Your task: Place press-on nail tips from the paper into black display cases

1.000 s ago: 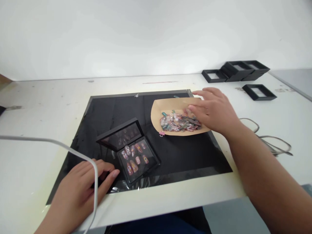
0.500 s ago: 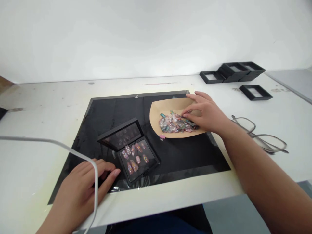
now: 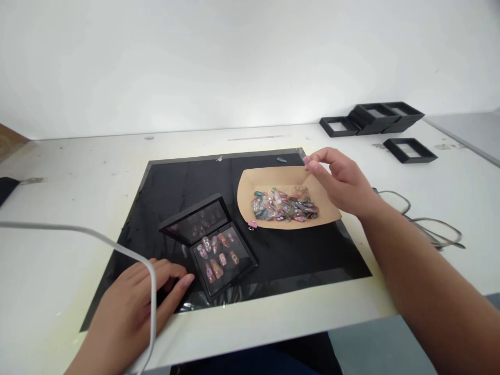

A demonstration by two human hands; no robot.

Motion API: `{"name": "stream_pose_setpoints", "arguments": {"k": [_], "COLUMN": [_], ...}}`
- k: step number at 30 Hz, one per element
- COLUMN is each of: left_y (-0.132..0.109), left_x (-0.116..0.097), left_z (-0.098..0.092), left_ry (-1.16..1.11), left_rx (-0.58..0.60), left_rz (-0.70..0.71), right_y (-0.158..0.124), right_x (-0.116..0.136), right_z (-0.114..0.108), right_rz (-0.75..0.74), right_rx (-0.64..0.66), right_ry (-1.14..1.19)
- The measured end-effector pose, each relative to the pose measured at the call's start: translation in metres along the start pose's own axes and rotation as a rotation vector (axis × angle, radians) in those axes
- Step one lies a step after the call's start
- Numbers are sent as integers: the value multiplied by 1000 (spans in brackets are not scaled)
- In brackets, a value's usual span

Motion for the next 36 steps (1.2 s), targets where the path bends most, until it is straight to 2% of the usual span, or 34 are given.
{"name": "stream_pose_setpoints", "arguments": {"k": [2,4,7,14,28,33,36], "left_y": [1,2,2,-2,2,1,1], "left_x": [-1,-2,-2,3,-2,0,-2], "left_z": [0,0,0,4,4,6,5], "left_ry": [-8,-14,-12,-14,-27,-12,-17], "left_rx": [4,9,17,82,110,114,108], "left_rz": [3,3,-5,-48,-107,-113,-105], "right_y": [0,0,0,-6,-37,-47,-51], "right_x": [-1,2,9,19,57,80,96], "right_z": [3,3,-1,6,26,26,29], "right_rz": [46,73,80,143,-53,-262,-375], "right_rx": [36,19,-44,-17,253,292,353], "right_ry": [138,238,349,580,469,299,288]}}
Point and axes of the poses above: each hand's wrist, its own y-axis towards the middle knuckle, its own z-axis out of the palm, x = y × z, the point moved 5 cm from there along y, towards the middle knuckle, and after that the axes turned 8 degrees about -y, right-handed, at the moved point
